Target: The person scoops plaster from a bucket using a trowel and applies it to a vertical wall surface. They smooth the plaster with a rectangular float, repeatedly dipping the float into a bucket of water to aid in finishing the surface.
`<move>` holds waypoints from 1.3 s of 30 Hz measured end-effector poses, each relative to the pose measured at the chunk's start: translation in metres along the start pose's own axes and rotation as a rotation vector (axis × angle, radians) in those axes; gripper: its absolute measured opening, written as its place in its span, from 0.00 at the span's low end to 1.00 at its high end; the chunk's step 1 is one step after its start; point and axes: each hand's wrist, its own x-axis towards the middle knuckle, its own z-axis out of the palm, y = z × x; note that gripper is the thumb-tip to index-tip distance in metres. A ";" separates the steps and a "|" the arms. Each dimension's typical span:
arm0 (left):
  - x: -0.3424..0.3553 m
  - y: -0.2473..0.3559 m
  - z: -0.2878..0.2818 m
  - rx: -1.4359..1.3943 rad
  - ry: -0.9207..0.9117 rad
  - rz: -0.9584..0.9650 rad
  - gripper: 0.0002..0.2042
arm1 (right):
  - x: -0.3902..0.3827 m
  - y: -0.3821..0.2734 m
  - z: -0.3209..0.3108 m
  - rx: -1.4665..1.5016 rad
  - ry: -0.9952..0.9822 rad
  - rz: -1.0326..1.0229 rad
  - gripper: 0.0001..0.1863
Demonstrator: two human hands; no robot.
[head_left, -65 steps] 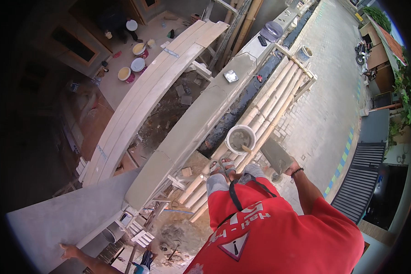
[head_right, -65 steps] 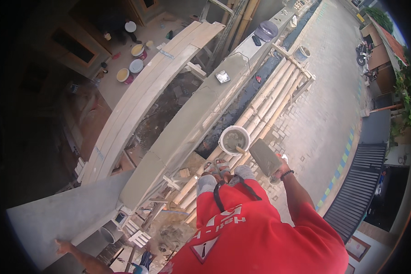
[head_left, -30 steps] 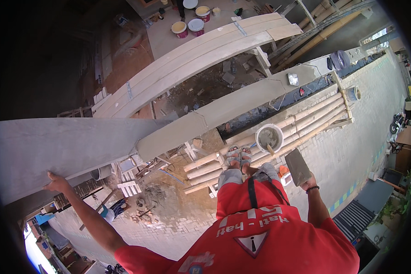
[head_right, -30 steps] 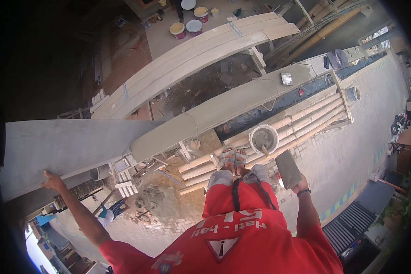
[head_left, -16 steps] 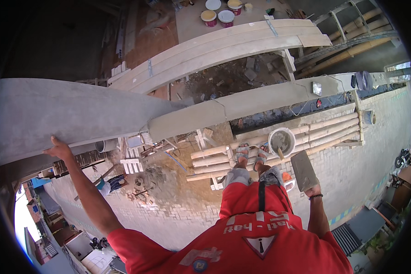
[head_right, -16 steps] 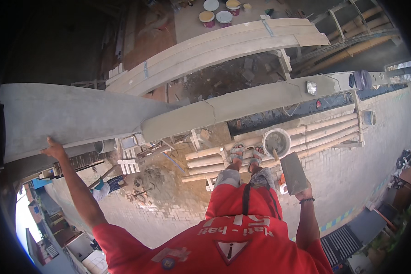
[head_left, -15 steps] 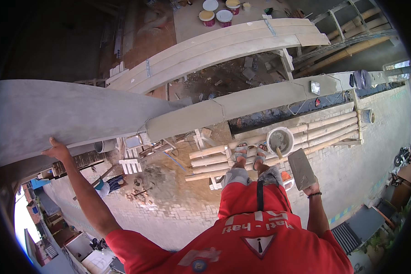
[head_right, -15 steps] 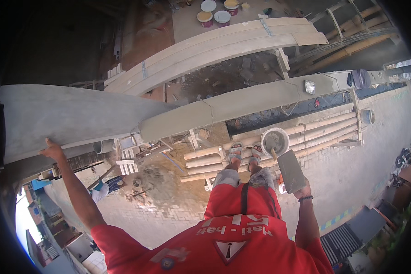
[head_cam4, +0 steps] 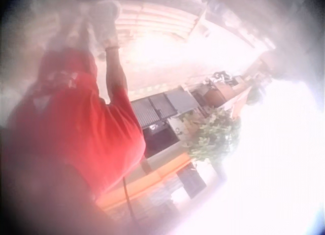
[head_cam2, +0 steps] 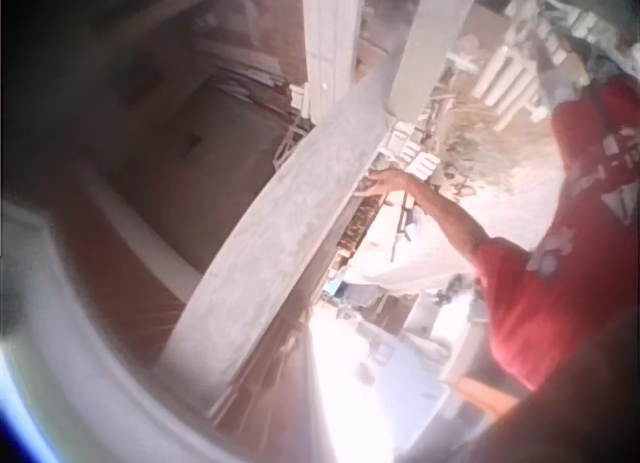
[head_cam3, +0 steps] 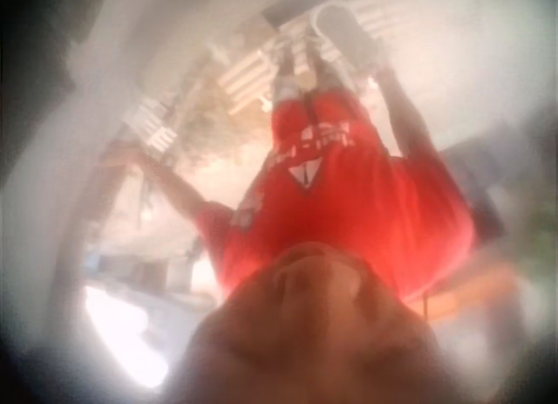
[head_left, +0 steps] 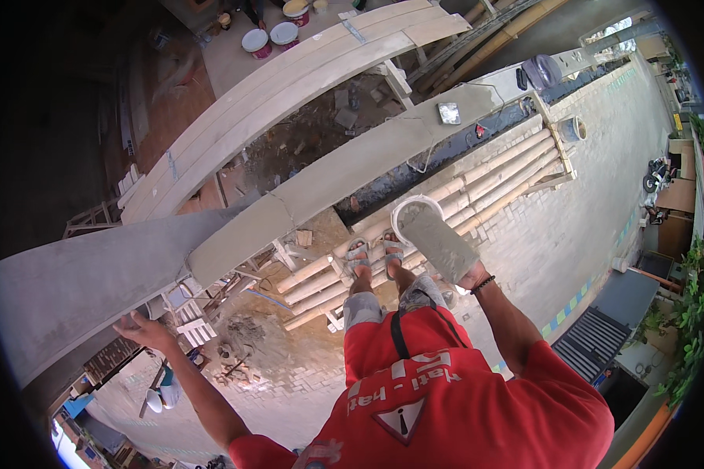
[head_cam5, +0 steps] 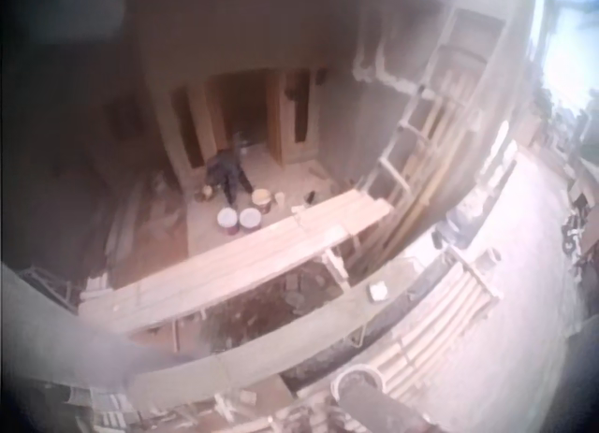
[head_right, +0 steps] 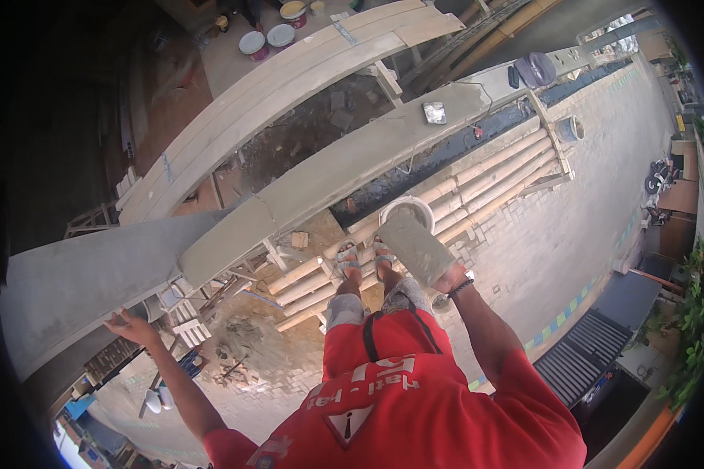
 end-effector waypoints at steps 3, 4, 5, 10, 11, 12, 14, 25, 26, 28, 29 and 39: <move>-0.154 0.035 0.044 -0.376 -0.657 -0.222 0.28 | 0.007 0.011 0.023 0.077 -0.053 0.006 0.20; -0.206 0.072 0.053 -0.534 -0.878 -0.416 0.29 | 0.005 0.016 0.025 0.093 -0.040 0.011 0.20; -0.245 0.097 0.060 -0.591 -1.076 -0.529 0.28 | 0.008 0.020 0.032 0.107 -0.038 0.021 0.20; -0.366 0.177 0.077 -0.886 -1.615 -0.975 0.24 | 0.008 0.042 0.063 0.153 -0.173 0.098 0.20; -0.378 0.190 0.078 -1.009 -1.659 -1.085 0.24 | 0.012 0.049 0.061 0.180 -0.222 0.118 0.20; -0.384 0.196 0.079 -1.131 -1.697 -1.196 0.24 | 0.017 0.055 0.062 0.209 -0.272 0.137 0.20; -0.383 0.201 0.076 -1.266 -1.708 -1.310 0.27 | 0.019 0.066 0.085 0.234 -0.210 0.116 0.20; -0.387 0.179 0.102 -1.328 -1.653 -1.467 0.29 | 0.024 0.073 0.083 0.175 -0.306 0.328 0.15; -0.388 0.167 0.110 -1.363 -1.660 -1.507 0.30 | 0.026 0.068 0.076 0.025 -0.203 0.362 0.14; -0.393 0.160 0.120 -1.425 -1.613 -1.568 0.28 | 0.029 0.067 0.045 -0.232 0.050 0.349 0.14; -0.398 0.162 0.126 -1.449 -1.561 -1.593 0.26 | 0.035 0.076 0.007 -0.338 0.204 0.304 0.14; -0.487 0.061 0.201 -1.196 -1.385 -1.896 0.25 | 0.155 0.100 -0.255 -1.590 0.715 0.007 0.23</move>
